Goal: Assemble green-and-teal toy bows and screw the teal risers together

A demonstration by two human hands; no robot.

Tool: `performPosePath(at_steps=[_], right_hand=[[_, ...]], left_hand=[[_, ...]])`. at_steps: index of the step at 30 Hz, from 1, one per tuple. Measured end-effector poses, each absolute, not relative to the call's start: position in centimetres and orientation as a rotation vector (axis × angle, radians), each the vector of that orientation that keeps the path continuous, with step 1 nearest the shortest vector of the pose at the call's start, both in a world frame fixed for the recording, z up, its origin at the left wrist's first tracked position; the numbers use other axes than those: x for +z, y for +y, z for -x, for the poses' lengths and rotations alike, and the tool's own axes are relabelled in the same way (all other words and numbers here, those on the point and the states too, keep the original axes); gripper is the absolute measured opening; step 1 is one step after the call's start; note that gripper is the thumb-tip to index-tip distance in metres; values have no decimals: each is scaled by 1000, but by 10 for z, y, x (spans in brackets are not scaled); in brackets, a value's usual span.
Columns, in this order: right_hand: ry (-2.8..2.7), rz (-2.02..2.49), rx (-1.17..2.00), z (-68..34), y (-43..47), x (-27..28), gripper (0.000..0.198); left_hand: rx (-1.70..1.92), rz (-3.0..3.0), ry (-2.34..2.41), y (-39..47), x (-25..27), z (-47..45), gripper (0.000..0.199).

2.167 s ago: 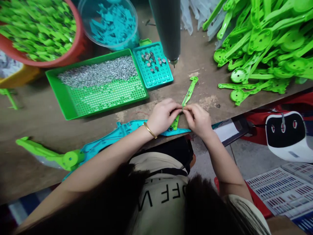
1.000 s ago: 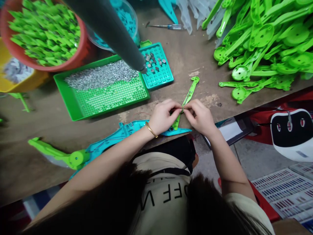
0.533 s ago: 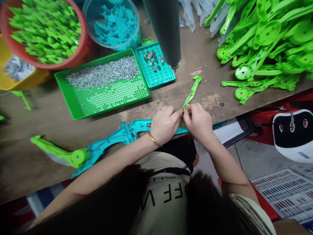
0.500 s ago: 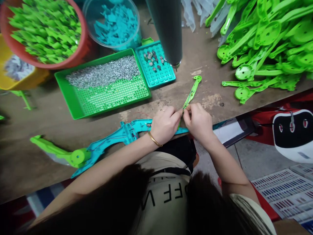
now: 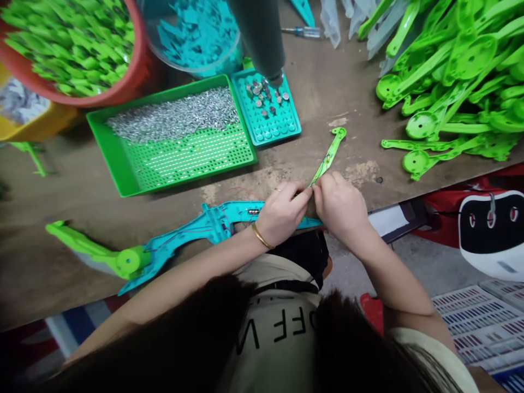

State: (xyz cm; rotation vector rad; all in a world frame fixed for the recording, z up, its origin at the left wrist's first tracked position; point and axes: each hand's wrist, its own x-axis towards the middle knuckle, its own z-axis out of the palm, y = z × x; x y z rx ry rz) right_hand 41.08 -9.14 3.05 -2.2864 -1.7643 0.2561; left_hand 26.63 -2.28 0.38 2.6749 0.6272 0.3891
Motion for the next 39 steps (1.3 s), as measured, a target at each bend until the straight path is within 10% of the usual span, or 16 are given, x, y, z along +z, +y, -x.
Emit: performPosePath(at_steps=[13, 39], right_hand=[[-2014, 1834, 814, -455, -62, 41, 8], [-1776, 1776, 163, -428, -105, -3, 19]], left_hand=[[270, -2666, 479, -20, 6, -264, 25], [331, -2548, 510, -18, 7, -263, 26]])
